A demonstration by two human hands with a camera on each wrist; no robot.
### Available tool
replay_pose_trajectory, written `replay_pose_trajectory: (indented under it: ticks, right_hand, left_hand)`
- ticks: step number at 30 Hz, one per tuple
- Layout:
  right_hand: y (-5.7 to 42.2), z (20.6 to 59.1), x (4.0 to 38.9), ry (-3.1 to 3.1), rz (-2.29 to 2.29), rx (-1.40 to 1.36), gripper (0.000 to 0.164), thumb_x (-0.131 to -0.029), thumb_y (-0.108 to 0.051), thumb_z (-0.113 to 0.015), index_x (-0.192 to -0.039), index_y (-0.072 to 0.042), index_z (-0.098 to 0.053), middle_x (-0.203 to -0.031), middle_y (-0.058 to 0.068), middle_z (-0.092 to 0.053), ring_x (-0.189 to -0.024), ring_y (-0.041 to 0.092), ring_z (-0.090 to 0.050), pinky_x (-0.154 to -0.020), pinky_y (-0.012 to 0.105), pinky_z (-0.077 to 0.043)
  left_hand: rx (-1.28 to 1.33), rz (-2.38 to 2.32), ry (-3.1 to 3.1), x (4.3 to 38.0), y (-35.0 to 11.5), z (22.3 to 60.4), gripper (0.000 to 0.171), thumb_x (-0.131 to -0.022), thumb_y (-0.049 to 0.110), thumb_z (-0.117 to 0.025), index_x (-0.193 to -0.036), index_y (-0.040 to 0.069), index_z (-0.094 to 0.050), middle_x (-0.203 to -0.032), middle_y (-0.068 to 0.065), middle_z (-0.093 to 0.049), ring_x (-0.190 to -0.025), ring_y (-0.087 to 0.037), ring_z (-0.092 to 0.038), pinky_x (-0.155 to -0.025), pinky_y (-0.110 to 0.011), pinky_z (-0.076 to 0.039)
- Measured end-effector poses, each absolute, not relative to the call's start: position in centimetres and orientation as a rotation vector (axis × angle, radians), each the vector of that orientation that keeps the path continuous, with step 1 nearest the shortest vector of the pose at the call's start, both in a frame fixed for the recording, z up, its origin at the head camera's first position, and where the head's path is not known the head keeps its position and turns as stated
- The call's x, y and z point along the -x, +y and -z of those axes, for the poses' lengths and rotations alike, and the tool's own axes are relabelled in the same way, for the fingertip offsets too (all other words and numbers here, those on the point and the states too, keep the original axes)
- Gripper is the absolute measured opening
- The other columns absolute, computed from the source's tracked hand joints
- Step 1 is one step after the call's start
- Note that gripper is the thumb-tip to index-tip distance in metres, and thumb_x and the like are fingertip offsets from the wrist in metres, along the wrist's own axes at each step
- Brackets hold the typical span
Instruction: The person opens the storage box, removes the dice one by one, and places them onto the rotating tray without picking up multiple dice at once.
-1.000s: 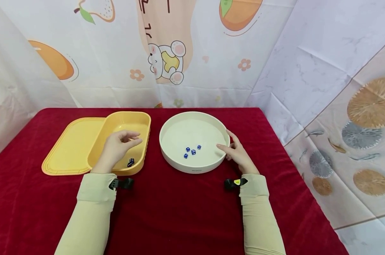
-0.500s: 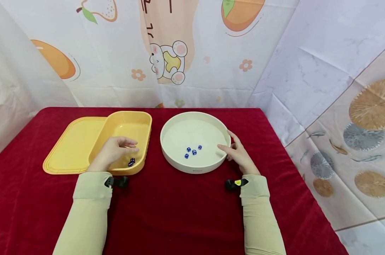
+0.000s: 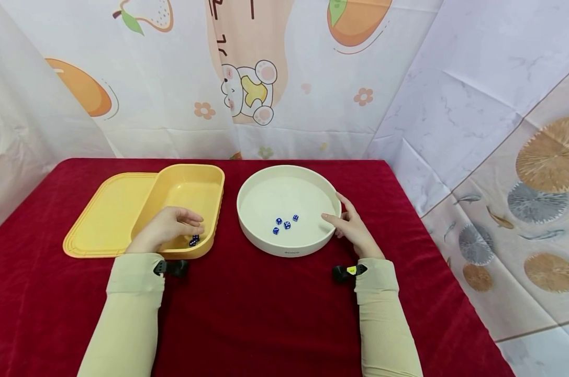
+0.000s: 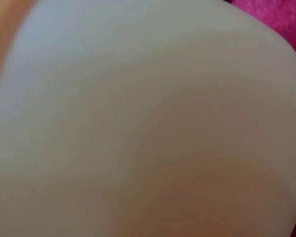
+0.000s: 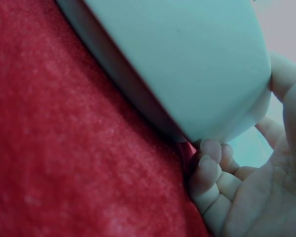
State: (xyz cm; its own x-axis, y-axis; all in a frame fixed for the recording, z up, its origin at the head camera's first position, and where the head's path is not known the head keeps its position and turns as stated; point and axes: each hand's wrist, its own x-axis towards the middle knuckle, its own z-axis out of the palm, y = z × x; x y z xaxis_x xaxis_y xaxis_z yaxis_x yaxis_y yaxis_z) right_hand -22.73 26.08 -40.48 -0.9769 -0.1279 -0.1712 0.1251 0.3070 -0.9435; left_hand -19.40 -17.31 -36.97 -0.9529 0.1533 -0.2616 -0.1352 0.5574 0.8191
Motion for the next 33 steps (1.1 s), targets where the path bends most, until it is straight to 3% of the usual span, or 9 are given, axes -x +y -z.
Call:
replay_pose_trajectory:
  ticks: [11, 22, 33]
  right_hand:
    - [26.02, 40.62, 22.79, 2.351, 1.743, -0.014, 0.082, -0.094, -0.029, -0.067, -0.159, -0.026, -0.017, -0.091, 0.005, -0.045, -0.061, 0.008, -0.047, -0.062, 0.022, -0.045]
    - [26.0, 40.59, 22.81, 2.356, 1.742, -0.023, 0.082, -0.093, -0.029, -0.068, -0.159, -0.026, -0.018, -0.093, 0.006, -0.046, -0.062, 0.008, -0.049, -0.061, 0.022, -0.045]
    - [26.01, 40.65, 22.79, 2.357, 1.74, -0.03, 0.081, -0.093, -0.03, -0.068, -0.159, -0.027, -0.019, -0.094, 0.007, -0.046, -0.062, 0.009, -0.05, -0.061, 0.022, -0.046]
  left_hand:
    - [-0.033, -1.321, 2.456, 19.7, -17.4, 37.43, 0.034, -0.087, 0.009, -0.075, -0.115, -0.008, -0.065, -0.102, -0.014, -0.07, -0.081, -0.012, -0.062, -0.075, -0.024, -0.051]
    - [-0.105, -1.161, 2.492, 19.47, -17.35, 37.2, 0.03, -0.084, 0.01, -0.077, -0.109, -0.004, -0.071, -0.11, -0.017, -0.071, -0.095, -0.022, -0.06, -0.077, -0.027, -0.05]
    - [-0.135, -1.113, 2.521, 19.22, -17.12, 37.01, 0.027, -0.082, 0.01, -0.079, -0.104, -0.004, -0.072, -0.105, -0.017, -0.072, -0.092, -0.021, -0.059, -0.074, -0.027, -0.049]
